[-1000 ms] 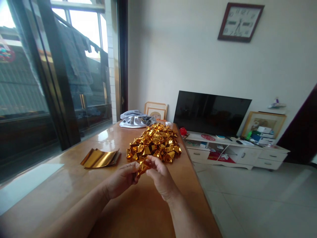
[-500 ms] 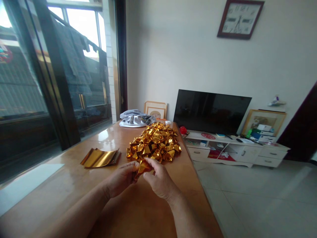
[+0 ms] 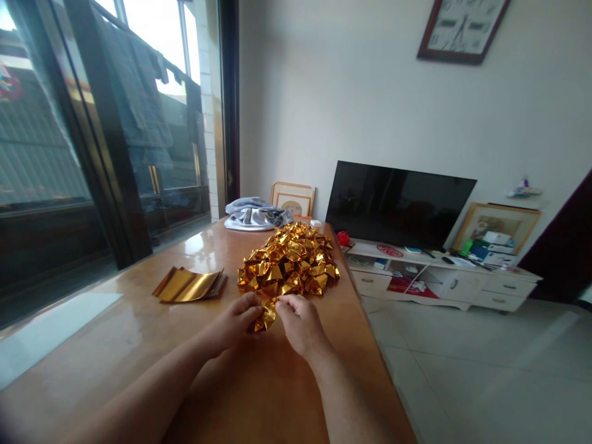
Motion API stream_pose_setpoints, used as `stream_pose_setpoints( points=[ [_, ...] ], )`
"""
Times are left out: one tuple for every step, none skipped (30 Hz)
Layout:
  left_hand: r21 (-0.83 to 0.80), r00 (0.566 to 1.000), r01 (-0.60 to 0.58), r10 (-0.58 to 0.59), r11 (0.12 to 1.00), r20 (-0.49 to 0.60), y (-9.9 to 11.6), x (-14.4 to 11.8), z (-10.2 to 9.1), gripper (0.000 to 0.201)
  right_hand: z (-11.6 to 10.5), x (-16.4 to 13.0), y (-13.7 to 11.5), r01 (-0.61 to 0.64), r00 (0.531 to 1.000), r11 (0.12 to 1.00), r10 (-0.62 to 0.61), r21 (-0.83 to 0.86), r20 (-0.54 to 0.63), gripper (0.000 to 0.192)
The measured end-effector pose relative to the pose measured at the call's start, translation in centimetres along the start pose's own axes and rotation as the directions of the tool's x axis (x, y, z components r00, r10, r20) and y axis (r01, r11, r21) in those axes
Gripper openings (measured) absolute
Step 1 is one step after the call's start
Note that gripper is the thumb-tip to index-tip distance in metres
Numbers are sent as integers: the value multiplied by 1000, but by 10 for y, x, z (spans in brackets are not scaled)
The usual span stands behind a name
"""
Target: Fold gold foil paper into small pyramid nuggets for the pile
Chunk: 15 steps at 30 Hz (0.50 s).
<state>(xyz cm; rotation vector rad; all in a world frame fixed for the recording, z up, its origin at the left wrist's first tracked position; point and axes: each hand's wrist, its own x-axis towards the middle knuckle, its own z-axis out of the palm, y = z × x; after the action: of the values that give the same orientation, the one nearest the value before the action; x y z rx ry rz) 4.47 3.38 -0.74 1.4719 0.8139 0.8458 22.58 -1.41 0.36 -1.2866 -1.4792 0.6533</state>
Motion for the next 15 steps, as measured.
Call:
stream_pose_setpoints(
  points=[
    [23,1000,0,0,1000,-3,0,0,1,21,1,-1,1,-2,1000,1000,2,3,11,25],
    [41,1000,-2,3,999,-7,0,-1,1,22,2,-1,1,-5,1000,1000,5,8,17,25],
    [53,1000,-5,5,999,-13,1,-1,2,21,4,-1,2,-12,1000,1000,12,12,15,24],
    [64,1000,-6,8,998,-22,1,-1,2,21,5,-2,3,-23,1000,1000,23,14,11,23],
    [71,999,-10,12,997,-34,1,-1,2,21,7,-2,4,-39,999,999,39,17,3,23],
    [77,999,-18,22,997,-49,0,0,2,22,8,-2,5,-59,998,998,59,24,-5,24],
    [80,998,-32,36,996,-59,0,1,1,23,9,-2,5,-85,996,996,86,40,-11,25],
    [74,997,-47,51,996,-63,0,2,1,24,10,-2,5,-119,993,991,120,67,-12,26],
    [58,996,-59,62,997,-57,0,2,0,26,10,-2,5,-159,987,982,161,101,-14,26],
    [36,997,-68,70,997,-45,1,3,-1,28,10,-2,5,-200,979,970,205,139,-20,26],
    [14,997,-73,74,997,-28,2,3,-1,29,10,-1,4,-239,968,954,248,179,-30,26],
    [-6,997,-73,73,997,-9,4,2,-2,31,9,-1,3,-271,957,937,287,223,-42,27],
    [-22,997,-71,72,997,10,7,0,-3,33,9,-1,2,-296,946,915,321,273,-51,27],
    [-29,997,-70,71,997,26,10,-1,-3,36,8,-1,2,-315,935,889,351,332,-54,27],
    [-31,997,-70,71,997,39,14,-4,-3,37,8,0,2,-329,925,857,377,397,-47,27]
  ],
)
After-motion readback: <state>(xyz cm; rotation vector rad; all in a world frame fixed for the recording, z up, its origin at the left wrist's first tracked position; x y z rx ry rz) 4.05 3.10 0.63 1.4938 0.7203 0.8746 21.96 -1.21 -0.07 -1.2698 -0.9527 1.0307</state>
